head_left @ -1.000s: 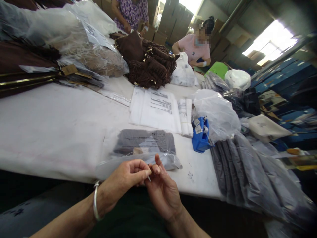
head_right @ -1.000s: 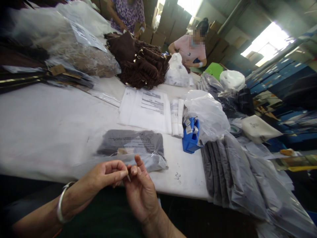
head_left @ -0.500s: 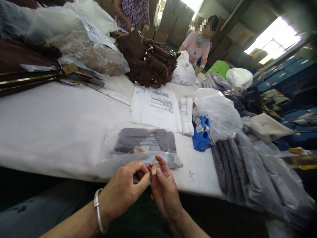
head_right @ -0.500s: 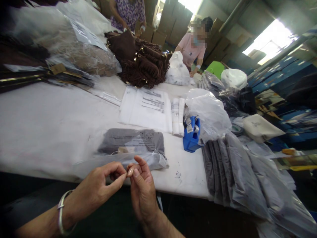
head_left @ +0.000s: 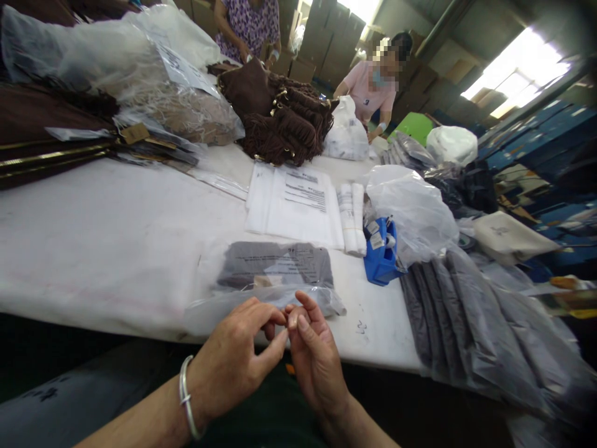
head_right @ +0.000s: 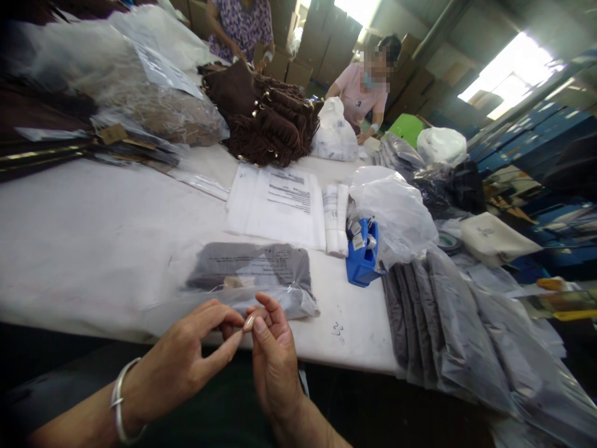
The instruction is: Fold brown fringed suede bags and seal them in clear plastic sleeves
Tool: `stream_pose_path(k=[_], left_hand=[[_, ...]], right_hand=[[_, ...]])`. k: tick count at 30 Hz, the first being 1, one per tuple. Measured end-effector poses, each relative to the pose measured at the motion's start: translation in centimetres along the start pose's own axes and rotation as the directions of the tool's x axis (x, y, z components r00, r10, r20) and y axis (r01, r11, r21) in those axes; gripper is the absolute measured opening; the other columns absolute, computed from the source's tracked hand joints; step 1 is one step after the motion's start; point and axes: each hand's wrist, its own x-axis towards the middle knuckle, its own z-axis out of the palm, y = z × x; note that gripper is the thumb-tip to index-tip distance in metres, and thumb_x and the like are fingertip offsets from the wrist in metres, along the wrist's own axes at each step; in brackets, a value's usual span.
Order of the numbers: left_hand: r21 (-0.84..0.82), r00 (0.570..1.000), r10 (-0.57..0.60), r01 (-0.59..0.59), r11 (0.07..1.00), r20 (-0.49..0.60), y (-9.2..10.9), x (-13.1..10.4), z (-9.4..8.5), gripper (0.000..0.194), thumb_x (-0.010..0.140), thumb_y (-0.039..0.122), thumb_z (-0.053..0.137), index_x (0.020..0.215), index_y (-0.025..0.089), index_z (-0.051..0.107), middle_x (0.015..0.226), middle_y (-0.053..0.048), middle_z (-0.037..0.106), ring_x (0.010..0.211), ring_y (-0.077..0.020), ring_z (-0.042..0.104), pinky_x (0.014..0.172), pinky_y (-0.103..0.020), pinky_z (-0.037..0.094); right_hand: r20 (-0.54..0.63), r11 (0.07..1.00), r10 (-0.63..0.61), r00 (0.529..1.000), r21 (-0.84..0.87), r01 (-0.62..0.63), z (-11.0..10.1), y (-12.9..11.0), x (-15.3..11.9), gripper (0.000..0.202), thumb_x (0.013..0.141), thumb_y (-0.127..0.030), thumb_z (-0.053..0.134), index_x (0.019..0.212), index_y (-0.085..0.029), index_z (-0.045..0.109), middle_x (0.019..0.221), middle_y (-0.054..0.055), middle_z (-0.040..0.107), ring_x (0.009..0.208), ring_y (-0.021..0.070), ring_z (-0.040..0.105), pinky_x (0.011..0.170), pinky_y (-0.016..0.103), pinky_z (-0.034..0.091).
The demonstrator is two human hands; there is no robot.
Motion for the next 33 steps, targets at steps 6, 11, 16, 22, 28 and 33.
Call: stream_pose_path(k=[6,11,16,22,28,33], left_hand=[[-0.080,1.000,-0.008,0.008,0.997,0.006,0.0,0.1,0.1,0.010,0.087,0.020,0.050,0.079,0.021,0.056,0.076,0.003,0.057,0.074,-0.0132,0.053,0.073,-0.027,0.041],[-0.045,0.996,0.045,-0.048,0.998,-0.078,-0.2,0.4,0.1,0.014,0.081,0.012,0.052,0.069,0.019,0.052,0.066,0.003,0.050,0.068,-0.0131,0.048,0.067,-0.028,0.038],[0.167,0.958,0.225,-0.196,0.966,-0.176,-0.4,0.7,0.2,0.020,0.080,0.008,0.051,0.063,0.018,0.048,0.062,0.001,0.048,0.067,-0.0156,0.043,0.067,-0.032,0.036],[0.533,0.840,0.541,-0.441,0.722,-0.039,-1.8,0.5,-1.3,0.011,0.084,0.013,0.053,0.074,0.017,0.057,0.066,-0.001,0.054,0.074,-0.0189,0.049,0.074,-0.037,0.039],[0.545,0.911,0.397,-0.277,0.791,-0.113,-4.8,1.1,-5.8,0.023,0.087,0.025,0.056,0.109,0.018,0.056,0.099,-0.006,0.062,0.099,-0.0221,0.054,0.093,-0.039,0.039],[0.367,0.994,0.043,-0.003,0.930,-0.102,-7.8,0.0,-6.1,0.028,0.083,0.048,0.056,0.090,0.020,0.060,0.093,-0.005,0.062,0.093,-0.0227,0.055,0.084,-0.035,0.045]], right_hand=[[0.013,1.000,0.001,1.000,-0.025,-0.001,-0.2,0.3,-0.1,0.032,0.084,-0.020,0.061,0.115,-0.024,0.057,0.079,0.000,0.055,0.099,0.0172,0.051,0.101,0.035,0.033],[0.030,1.000,0.030,0.999,-0.006,-0.030,-0.1,0.4,0.1,0.033,0.083,-0.019,0.062,0.115,-0.024,0.057,0.081,0.000,0.054,0.091,0.0160,0.053,0.094,0.032,0.039],[0.035,0.995,0.008,0.999,-0.102,-0.005,-0.1,0.3,0.2,0.030,0.083,-0.021,0.063,0.113,-0.022,0.057,0.080,-0.001,0.054,0.080,0.0131,0.052,0.089,0.029,0.039],[0.040,0.888,0.191,0.981,-0.433,-0.155,-0.8,0.2,0.5,0.026,0.084,-0.033,0.064,0.104,-0.017,0.059,0.075,0.000,0.057,0.072,0.0126,0.050,0.075,0.026,0.039],[0.026,0.753,0.169,0.985,-0.648,-0.112,-1.0,-1.8,1.9,0.027,0.082,-0.039,0.064,0.071,-0.016,0.057,0.064,-0.002,0.055,0.067,0.0114,0.047,0.068,0.024,0.037],[0.149,0.644,0.244,0.958,-0.764,-0.045,0.4,-4.7,5.2,0.025,0.082,-0.040,0.063,0.073,-0.016,0.058,0.065,-0.002,0.055,0.064,0.0118,0.048,0.065,0.025,0.038]])
